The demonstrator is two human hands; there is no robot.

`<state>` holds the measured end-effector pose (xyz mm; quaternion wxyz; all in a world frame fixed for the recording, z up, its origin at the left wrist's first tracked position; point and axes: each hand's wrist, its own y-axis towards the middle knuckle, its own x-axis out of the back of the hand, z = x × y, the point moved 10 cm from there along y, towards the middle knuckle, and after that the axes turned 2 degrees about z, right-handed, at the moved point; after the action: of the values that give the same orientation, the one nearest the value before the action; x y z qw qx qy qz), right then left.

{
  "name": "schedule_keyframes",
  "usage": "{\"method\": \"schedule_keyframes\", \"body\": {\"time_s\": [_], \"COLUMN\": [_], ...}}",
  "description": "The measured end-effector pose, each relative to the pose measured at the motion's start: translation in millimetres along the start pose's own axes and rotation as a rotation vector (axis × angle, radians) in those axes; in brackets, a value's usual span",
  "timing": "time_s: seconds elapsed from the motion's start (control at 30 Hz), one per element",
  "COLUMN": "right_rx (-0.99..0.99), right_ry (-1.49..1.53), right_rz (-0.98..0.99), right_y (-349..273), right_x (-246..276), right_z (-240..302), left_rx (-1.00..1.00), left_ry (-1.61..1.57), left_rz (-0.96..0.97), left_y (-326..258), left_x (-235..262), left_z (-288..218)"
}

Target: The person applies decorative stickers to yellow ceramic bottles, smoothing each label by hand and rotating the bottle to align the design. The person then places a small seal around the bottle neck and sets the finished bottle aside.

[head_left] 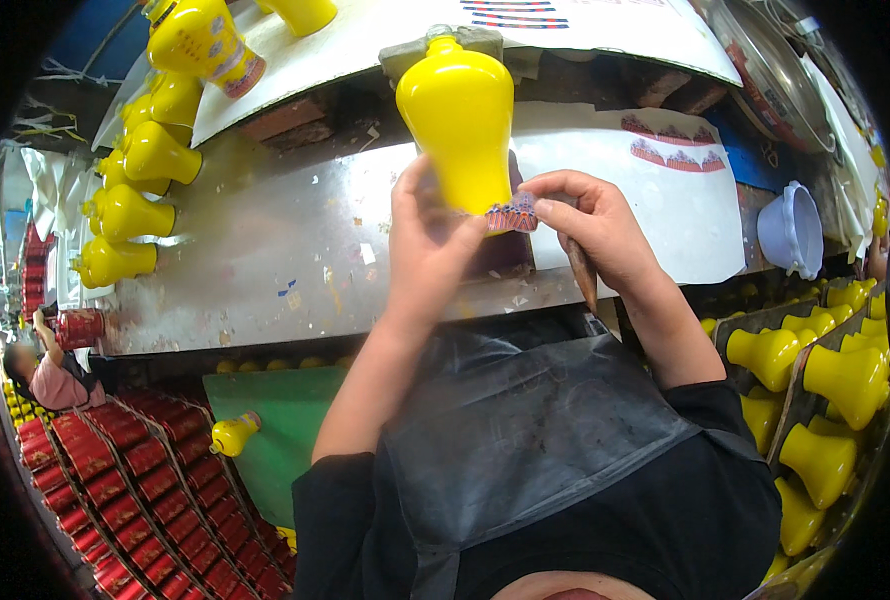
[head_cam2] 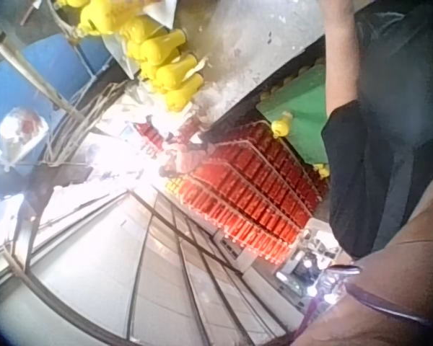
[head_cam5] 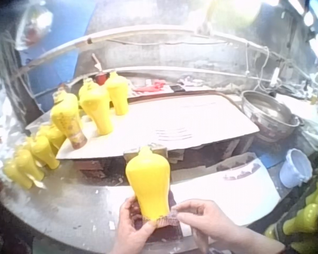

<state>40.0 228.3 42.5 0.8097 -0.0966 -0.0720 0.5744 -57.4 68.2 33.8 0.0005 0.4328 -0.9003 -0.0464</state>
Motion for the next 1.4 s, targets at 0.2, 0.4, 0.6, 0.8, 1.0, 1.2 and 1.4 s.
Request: {"method": "schedule_keyframes", "body": {"time_s": [0.2, 0.4, 0.6, 0.8, 1.0, 1.2, 1.4], "right_rx": [-0.092, 0.021, 0.048, 0.146, 0.07, 0.081, 0.063], "right_ry": [-0.066, -0.15, -0.236, -0.313, -0.282, -0.199, -0.242], "right_rz": [0.09, 0.054, 0.011, -0.136, 0.023, 0.01, 0.023], "right_y": [11, 21, 21, 16, 16, 16, 16], "right_x": [0, 3, -1, 7, -23, -25, -24], "right_z": [-10, -15, -22, -6, -17, -16, -15], "left_rx": [0.017, 0.078, 0.051, 0.061, 0.014, 0.002, -0.016], "left_ry": [0.103, -0.179, -0.056, -0.089, -0.05, -0.012, 0.025], "left_rz": [-0.05, -0.062, -0.031, -0.025, -0.006, -0.04, -0.016], "left_y": [0, 1, 1, -1, 1, 1, 1], "left_x": [-2, 3, 3, 2, 2, 4, 3], "left_z": [-4, 13, 13, 11, 12, 12, 11]}}
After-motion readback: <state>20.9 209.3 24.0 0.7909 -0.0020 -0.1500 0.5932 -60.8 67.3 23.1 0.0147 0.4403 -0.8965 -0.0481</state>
